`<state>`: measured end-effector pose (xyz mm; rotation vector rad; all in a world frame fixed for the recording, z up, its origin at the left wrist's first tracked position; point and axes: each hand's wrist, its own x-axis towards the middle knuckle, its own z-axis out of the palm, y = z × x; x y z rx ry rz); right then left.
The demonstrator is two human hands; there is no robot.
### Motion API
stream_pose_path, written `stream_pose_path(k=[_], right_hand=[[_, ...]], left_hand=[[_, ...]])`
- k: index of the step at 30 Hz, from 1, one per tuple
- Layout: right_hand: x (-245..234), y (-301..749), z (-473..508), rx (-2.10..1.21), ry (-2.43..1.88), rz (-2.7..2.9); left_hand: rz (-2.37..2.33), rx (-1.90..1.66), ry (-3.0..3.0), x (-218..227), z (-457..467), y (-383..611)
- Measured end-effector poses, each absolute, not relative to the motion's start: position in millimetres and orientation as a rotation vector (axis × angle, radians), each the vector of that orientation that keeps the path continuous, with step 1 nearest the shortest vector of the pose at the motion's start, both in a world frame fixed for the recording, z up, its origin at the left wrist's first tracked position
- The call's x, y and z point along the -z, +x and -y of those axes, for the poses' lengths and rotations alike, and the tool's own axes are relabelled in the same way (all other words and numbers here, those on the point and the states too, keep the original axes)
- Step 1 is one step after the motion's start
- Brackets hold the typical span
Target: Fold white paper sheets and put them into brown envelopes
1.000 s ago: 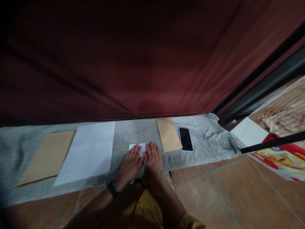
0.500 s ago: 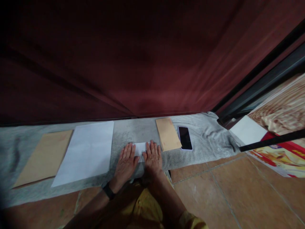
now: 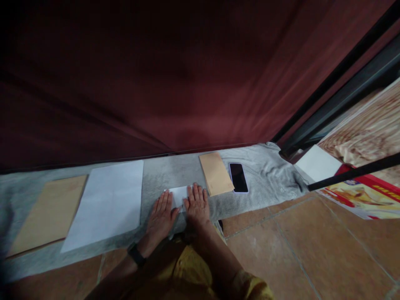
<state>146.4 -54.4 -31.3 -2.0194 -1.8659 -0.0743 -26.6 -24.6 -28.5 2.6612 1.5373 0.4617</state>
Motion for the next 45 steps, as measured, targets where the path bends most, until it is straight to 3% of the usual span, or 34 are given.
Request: stream_pose_path(k=[5, 11, 27, 36, 45], right_hand=[[33.2, 146.1, 53.7, 0.072, -2.028, 1.842], [35.1, 146.7, 53.2, 0.099, -2.019, 1.842], [21.9, 153.7, 62.3, 0.051, -2.036, 1.786], [23.1, 115.9, 77.6, -0.055, -1.784, 2.018], [23.1, 136.8, 76.0, -0.042, -1.905, 1.836]], left_hand=[[-1.539, -0.465, 2.688, 27.6, 34.5, -36.0], [-1.221, -0.362, 2.875, 20.9, 51.1, -42.4], [-1.228, -0.416, 2.945, 30.7, 62.0, -62.9], [-1.242, -0.493, 2.923, 40.1, 63.0, -65.0], [-1.308, -0.474, 2.878, 9.3, 40.9, -51.8]])
